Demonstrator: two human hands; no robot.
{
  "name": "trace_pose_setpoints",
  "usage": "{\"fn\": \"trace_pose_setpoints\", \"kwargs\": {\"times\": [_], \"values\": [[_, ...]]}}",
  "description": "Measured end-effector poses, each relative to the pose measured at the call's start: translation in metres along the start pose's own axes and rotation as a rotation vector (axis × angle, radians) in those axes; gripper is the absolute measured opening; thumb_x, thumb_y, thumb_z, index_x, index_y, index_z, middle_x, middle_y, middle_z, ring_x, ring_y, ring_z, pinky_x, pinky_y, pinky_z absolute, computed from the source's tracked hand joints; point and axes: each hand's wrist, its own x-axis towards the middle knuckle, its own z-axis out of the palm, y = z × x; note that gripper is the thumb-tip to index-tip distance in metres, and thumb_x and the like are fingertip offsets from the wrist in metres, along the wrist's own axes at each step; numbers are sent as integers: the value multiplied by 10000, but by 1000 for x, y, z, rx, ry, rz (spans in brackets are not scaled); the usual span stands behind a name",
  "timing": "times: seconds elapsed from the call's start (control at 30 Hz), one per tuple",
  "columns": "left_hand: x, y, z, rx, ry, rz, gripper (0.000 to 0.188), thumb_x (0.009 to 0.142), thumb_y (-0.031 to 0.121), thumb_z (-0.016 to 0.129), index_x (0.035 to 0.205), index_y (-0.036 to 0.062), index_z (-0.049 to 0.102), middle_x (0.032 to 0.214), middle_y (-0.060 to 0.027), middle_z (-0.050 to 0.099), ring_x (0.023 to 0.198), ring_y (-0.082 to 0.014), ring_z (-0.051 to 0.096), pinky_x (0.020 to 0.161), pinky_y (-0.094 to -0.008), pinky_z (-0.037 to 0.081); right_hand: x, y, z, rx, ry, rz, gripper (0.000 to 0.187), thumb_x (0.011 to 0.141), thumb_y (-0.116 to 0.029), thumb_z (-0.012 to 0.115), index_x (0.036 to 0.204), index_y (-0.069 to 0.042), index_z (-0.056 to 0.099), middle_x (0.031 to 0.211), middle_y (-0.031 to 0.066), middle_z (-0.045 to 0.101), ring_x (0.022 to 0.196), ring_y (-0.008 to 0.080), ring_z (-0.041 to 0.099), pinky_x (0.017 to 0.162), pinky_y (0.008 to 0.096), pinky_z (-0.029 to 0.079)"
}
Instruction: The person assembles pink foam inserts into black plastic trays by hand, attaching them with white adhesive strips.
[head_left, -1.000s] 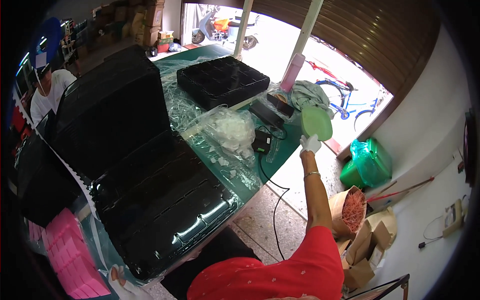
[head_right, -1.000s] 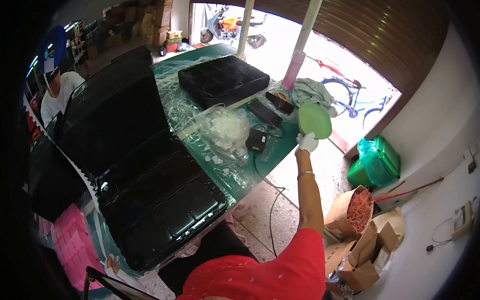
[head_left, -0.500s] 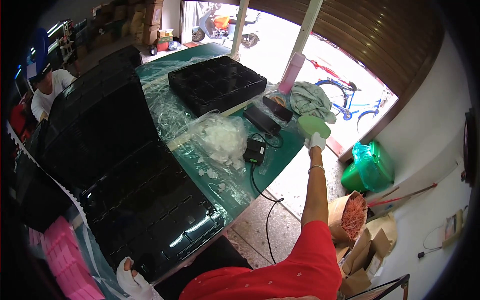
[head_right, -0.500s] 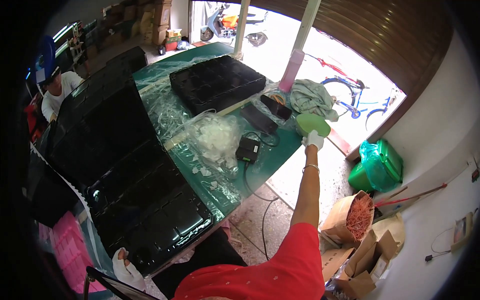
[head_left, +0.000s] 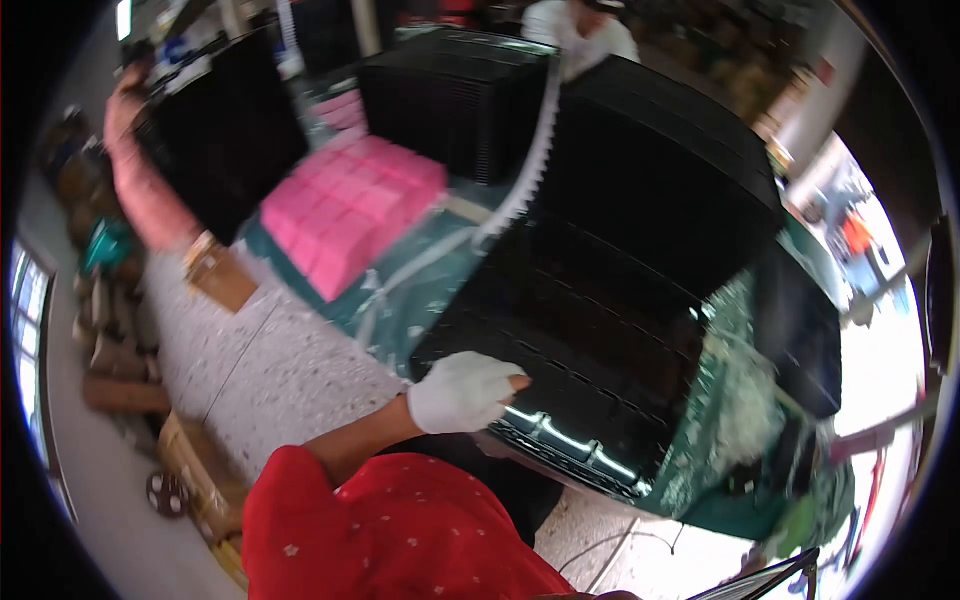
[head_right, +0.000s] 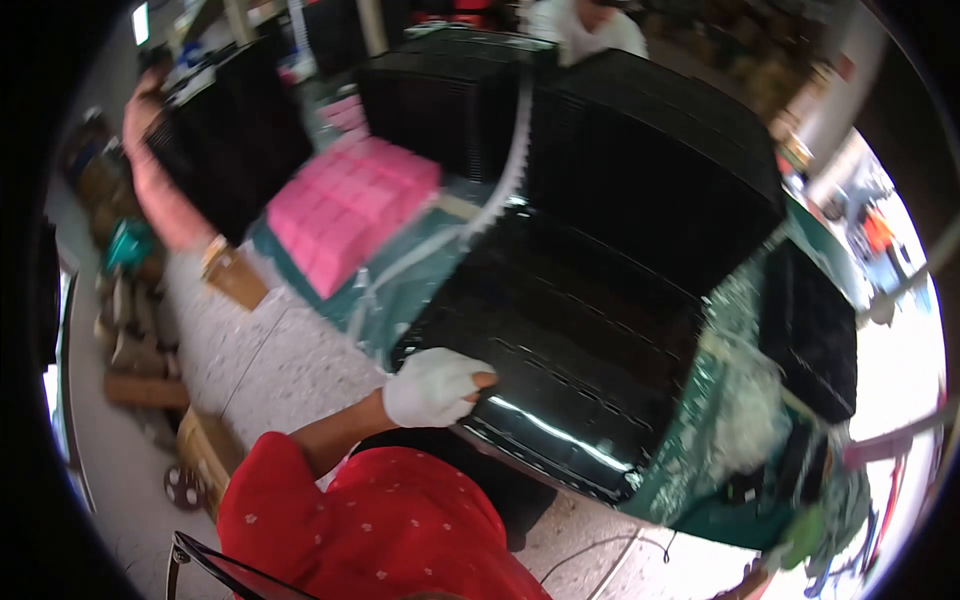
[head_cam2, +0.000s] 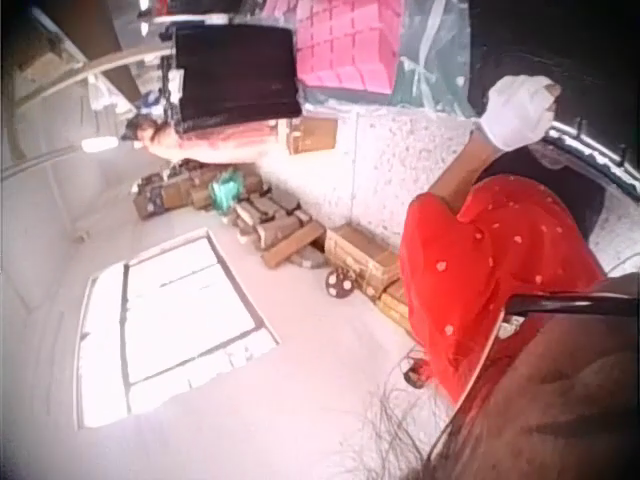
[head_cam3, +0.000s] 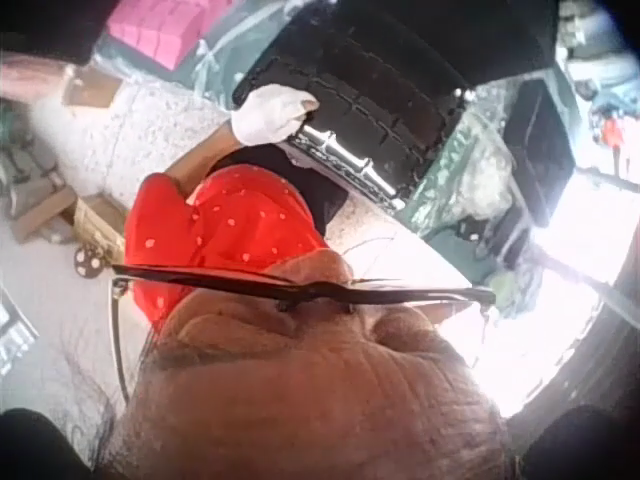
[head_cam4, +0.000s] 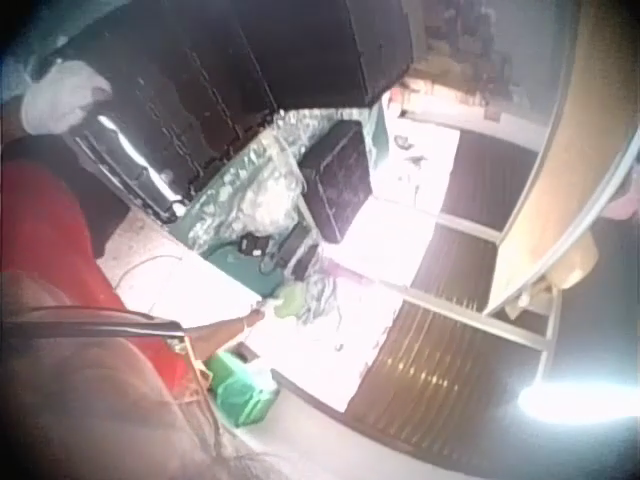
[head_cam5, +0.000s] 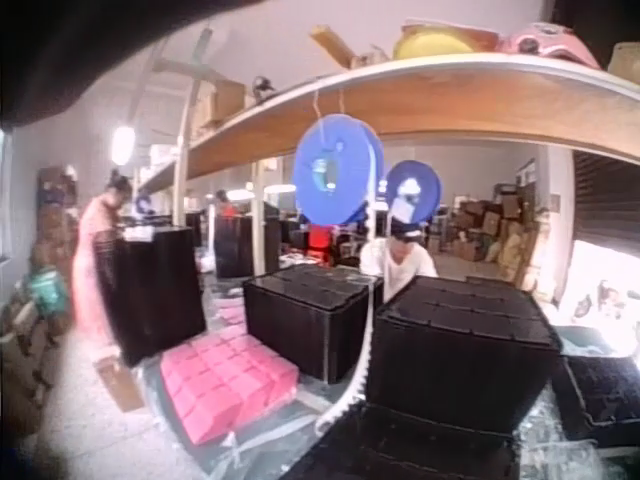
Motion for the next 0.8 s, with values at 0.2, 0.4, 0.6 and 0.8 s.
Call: {"fn": "trace_pose_setpoints", "kwargs": {"times": [0.2,0.4,0.6,0.8], "values": [[-37,10,-43,16,204,-274,260,800,54,611,1057,53,650,1035,-93,651,848,-260,652,727,-357,524,124,-69,177,192,223,-248,330,983,-248,461,1146,-3,610,907,92,633,720,194,598,585,340,476],[-54,-73,-82,321,511,-508,208,802,53,592,1002,35,644,1043,-139,640,915,-343,628,801,-402,526,0,-307,346,246,560,70,279,972,-187,429,988,-31,660,943,122,627,839,240,593,687,356,504],[-84,-195,-133,768,272,-884,234,816,200,601,987,57,669,1103,-138,625,1023,-336,595,849,-469,496,-183,-504,452,218,-44,-393,551,983,-491,437,1152,13,580,1028,116,611,872,203,579,768,377,478],[-100,-259,-169,841,137,-1114,236,810,237,616,943,53,681,1017,-157,641,987,-367,617,830,-485,528,-276,-593,510,56,-614,-1026,536,969,-521,446,994,-11,609,843,123,582,650,201,587,633,318,442]]}}
